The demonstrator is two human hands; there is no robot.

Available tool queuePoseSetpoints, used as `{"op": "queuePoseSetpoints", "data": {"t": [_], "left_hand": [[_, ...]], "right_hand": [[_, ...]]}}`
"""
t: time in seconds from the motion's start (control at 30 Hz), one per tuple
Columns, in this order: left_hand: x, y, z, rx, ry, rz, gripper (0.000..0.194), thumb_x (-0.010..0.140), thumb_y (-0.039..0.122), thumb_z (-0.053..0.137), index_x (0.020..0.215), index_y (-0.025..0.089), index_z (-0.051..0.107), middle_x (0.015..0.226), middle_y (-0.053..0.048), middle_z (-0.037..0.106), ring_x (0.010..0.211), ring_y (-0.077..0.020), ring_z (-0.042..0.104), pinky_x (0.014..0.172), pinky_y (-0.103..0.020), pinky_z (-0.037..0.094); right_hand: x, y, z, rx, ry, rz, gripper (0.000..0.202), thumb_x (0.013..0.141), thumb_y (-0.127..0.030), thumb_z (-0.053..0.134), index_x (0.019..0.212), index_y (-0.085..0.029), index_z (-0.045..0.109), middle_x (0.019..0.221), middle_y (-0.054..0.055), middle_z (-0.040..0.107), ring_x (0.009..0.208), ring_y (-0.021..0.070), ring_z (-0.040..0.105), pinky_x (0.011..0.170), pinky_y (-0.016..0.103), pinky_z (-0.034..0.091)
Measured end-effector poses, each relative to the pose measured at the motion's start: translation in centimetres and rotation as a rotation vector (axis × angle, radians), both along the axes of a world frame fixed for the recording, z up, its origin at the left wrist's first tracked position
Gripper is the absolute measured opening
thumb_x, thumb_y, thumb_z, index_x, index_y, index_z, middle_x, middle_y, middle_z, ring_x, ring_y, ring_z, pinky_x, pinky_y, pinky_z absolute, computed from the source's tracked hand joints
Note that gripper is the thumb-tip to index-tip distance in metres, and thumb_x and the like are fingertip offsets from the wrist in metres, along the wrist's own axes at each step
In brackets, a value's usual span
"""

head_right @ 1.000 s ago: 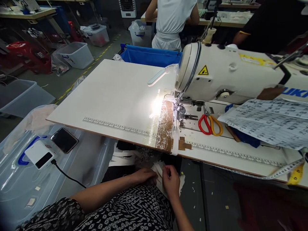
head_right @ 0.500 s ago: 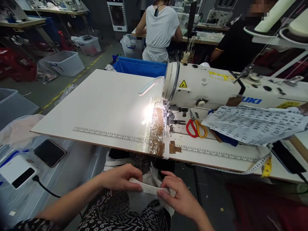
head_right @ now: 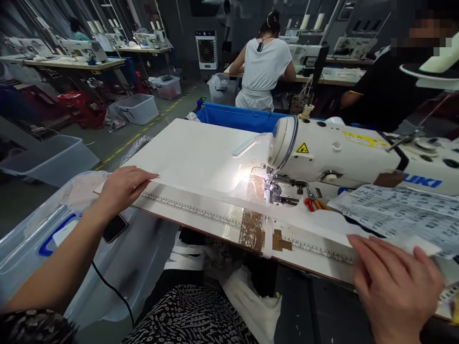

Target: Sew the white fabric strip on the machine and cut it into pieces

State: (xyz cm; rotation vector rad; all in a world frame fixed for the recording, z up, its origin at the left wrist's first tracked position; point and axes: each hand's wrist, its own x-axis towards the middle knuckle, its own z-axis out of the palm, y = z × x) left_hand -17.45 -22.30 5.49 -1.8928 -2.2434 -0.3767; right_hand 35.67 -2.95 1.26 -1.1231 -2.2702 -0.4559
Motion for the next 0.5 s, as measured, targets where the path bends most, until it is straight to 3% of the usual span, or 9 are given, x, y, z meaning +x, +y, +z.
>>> {"op": "queuePoseSetpoints", "data": {"t": [0.1, 0.2, 0.3, 0.37, 0.5], "left_hand": [[0.4, -1.5, -4.3, -0.008, 0.011, 0.041, 0.040, 0.089, 0.021, 0.035, 0.114, 0.020, 0.066, 0.121, -0.010, 0.068, 0.118, -0.0284, 0.057, 0.109, -0.056, 0.031], [1.9, -3.3, -7.8, -0.002, -0.044, 0.212, 0.047, 0.088, 0.014, 0.031, 0.126, 0.018, 0.059, 0.136, -0.012, 0.056, 0.133, -0.0321, 0.043, 0.109, -0.063, 0.028], [4.3, -4.5, -9.3, 0.102, -0.046, 0.329, 0.050, 0.091, 0.015, 0.030, 0.137, 0.015, 0.049, 0.144, -0.015, 0.047, 0.141, -0.0318, 0.031, 0.112, -0.061, 0.026], [6.0, -4.7, -9.7, 0.131, -0.036, 0.341, 0.048, 0.094, 0.019, 0.031, 0.140, 0.015, 0.045, 0.147, -0.015, 0.043, 0.142, -0.0308, 0.028, 0.114, -0.058, 0.024], [8.4, -4.1, -10.6, 0.120, -0.035, 0.388, 0.047, 0.100, 0.031, 0.030, 0.144, 0.018, 0.039, 0.151, -0.013, 0.038, 0.143, -0.0302, 0.027, 0.116, -0.059, 0.018]], "right_hand": [[-0.5, -0.7, -3.1, 0.078, -0.120, 0.174, 0.040, 0.094, -0.024, 0.033, 0.115, -0.020, 0.067, 0.102, 0.014, 0.074, 0.105, 0.0325, 0.065, 0.100, 0.053, 0.038], [-0.9, -1.9, -5.1, 0.093, -0.134, 0.200, 0.043, 0.094, -0.022, 0.030, 0.125, -0.017, 0.060, 0.107, 0.017, 0.072, 0.101, 0.0354, 0.066, 0.090, 0.054, 0.045], [-1.7, -3.3, -5.4, 0.117, -0.084, 0.160, 0.046, 0.094, -0.019, 0.036, 0.137, -0.012, 0.049, 0.114, 0.023, 0.067, 0.111, 0.0421, 0.061, 0.084, 0.054, 0.047], [-2.6, -4.0, -5.2, 0.079, -0.037, 0.210, 0.052, 0.095, -0.020, 0.039, 0.146, -0.011, 0.038, 0.118, 0.026, 0.063, 0.117, 0.0449, 0.056, 0.084, 0.055, 0.048], [-3.5, -4.2, -5.9, -0.039, 0.002, 0.279, 0.058, 0.097, -0.029, 0.038, 0.153, -0.017, 0.027, 0.121, 0.024, 0.058, 0.112, 0.0474, 0.057, 0.083, 0.060, 0.049]]}}
